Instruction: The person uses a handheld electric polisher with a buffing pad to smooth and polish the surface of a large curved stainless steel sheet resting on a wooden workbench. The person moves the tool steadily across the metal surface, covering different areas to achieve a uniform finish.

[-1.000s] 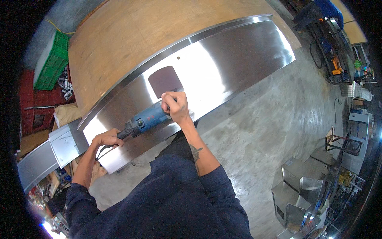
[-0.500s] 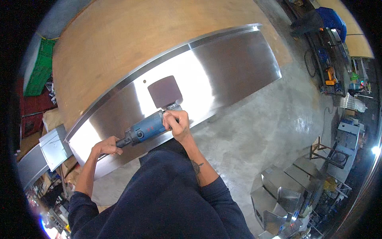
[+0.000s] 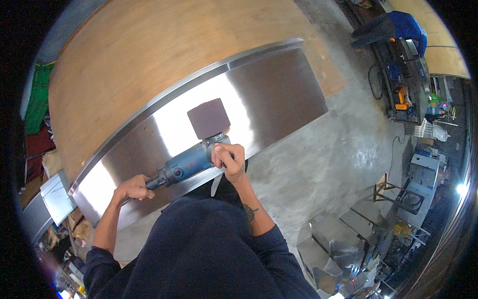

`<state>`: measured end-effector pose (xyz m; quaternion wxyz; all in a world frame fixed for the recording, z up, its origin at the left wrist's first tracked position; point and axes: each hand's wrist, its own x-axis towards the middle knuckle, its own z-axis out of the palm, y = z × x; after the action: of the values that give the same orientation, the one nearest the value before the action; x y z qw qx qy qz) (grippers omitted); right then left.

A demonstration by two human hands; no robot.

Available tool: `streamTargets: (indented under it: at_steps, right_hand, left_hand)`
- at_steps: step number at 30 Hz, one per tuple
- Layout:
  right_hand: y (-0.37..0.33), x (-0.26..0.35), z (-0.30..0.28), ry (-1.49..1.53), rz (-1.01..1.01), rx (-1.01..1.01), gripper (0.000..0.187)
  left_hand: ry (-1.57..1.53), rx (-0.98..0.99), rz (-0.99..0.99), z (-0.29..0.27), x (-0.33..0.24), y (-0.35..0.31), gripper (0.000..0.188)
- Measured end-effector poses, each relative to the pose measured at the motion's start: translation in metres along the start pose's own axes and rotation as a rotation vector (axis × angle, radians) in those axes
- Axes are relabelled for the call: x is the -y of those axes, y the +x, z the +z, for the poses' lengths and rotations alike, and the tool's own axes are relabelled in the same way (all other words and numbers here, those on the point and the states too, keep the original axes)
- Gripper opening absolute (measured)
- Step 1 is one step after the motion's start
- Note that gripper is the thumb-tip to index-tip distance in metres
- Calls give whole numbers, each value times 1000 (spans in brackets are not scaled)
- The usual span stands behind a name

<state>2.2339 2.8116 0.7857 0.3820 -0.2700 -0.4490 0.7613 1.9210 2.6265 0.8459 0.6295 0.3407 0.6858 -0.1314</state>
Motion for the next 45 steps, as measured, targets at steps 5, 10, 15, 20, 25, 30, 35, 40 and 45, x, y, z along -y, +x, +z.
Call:
streamTargets:
  at_steps: [5,10,15,20,25,30,35,40,45]
  right_hand:
    - [15,18,-41,12,0,10,46]
    - [38,42,-87,-7,-16,13,46]
    - [63,57,-142,-13,-85,37,42]
    - [96,83,-198,4,-122,1,42]
    - [122,111,-245,18,-135,-7,41]
    - [143,125,-291,35,-141,-32,43]
    - [159,136,-325,29,-148,-37,43]
    - [168,151,-347,43,-97,-95,41]
    - [180,155,-368,62,-121,-96,41]
  left_hand:
    - [-9,10,-36,0,-36,18,30]
    - [-37,12,-44,-4,-93,35,28]
    - [-45,18,-44,-8,-148,58,30]
    - [-31,4,-33,-9,-212,83,37]
    - [-20,-5,32,-21,-264,107,31]
    - [-20,-15,56,-26,-308,133,42]
    - [32,0,80,-35,-353,145,34]
    - [-27,45,130,-46,-395,150,73]
    - [-26,55,132,-52,-416,163,99]
